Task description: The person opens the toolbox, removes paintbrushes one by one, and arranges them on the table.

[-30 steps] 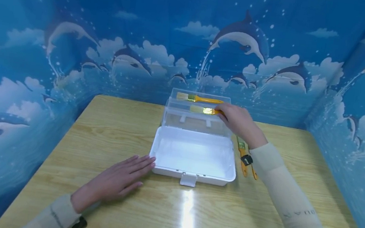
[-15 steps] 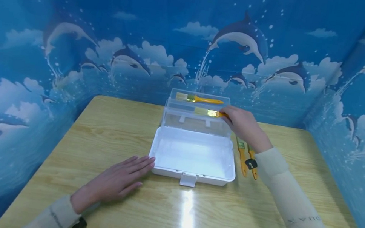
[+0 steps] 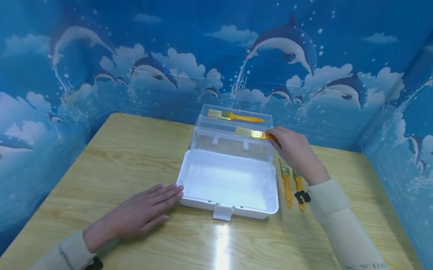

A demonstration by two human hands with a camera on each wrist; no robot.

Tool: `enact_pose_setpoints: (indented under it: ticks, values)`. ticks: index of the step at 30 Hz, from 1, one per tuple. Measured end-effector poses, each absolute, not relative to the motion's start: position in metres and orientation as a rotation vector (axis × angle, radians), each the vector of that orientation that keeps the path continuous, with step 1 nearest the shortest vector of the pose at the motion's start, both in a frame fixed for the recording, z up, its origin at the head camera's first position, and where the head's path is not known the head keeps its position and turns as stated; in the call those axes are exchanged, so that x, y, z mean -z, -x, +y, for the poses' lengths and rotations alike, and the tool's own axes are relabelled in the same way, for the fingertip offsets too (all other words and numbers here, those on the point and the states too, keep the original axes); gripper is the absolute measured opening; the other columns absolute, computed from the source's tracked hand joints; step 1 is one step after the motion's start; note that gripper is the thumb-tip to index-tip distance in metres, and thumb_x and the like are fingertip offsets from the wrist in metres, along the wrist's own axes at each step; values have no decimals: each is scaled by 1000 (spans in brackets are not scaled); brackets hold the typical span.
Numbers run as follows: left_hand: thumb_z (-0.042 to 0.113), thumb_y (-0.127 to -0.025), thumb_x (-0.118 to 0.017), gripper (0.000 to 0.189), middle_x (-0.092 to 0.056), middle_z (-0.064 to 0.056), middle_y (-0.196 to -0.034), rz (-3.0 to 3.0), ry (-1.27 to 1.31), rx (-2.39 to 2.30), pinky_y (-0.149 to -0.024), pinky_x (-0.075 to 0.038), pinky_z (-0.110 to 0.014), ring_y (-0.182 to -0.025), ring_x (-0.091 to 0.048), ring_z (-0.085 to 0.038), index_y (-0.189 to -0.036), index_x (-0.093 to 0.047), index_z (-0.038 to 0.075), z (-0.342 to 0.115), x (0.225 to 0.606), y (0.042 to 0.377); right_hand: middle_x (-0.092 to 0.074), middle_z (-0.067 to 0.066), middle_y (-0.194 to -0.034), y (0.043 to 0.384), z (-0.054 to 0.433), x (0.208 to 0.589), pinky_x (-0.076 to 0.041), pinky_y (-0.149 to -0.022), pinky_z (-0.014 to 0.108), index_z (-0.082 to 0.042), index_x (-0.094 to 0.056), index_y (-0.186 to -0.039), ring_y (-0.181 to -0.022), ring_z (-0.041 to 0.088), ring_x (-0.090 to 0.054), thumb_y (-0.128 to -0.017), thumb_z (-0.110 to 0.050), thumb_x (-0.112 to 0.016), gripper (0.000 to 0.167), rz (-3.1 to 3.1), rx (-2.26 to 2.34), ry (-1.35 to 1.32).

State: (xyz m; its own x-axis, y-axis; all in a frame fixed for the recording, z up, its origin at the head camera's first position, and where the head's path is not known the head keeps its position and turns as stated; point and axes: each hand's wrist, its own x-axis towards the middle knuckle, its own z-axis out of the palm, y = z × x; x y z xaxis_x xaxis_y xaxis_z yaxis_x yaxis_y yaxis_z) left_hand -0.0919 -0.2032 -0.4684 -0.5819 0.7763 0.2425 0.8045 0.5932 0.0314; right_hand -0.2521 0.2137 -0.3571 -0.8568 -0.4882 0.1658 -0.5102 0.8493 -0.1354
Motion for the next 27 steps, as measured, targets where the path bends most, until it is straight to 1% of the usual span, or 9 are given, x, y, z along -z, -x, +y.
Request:
enact_pose_setpoints:
  ticks: [5, 11, 18, 27]
  values:
    - [34, -106, -50, 65, -21, -4, -169, -2647, 1307, 190, -130, -9, -34, -155, -25, -22, -161, -26, 10, -204, 468, 91, -72, 10, -119, 248, 217, 355, -60, -93, 48, -9, -69, -126, -107, 28, -69, -103, -13, -62, 25, -2910, -278, -759]
    - [34, -106, -50, 64, -21, -3, -170, -2662, 1297, 178, -130, -9, -34, -155, -25, -21, -162, -26, 11, -204, 467, 90, -71, 11, -123, 241, 219, 352, -58, -96, 50, -9, -67, -129, -111, 30, -67, -103, -13, -61, 27, -2933, -290, -706]
    - [33, -105, -54, 66, -21, -3, -170, -2665, 1296, 177, -130, -6, -33, -155, -25, -21, -161, -26, 11, -204, 467, 90, -72, 10, -117, 232, 225, 351, -61, -89, 49, -8, -67, -128, -104, 29, -68, -103, -15, -61, 26, -2913, -305, -684]
    - [33, -105, -53, 67, -19, -1, -170, -2692, 1298, 191, -130, -5, -32, -155, -22, -20, -162, -23, 13, -204, 467, 90, -70, 14, -122, 224, 239, 356, -61, -83, 49, -6, -66, -130, -103, 31, -68, -104, -16, -60, 28, -2914, -372, -575]
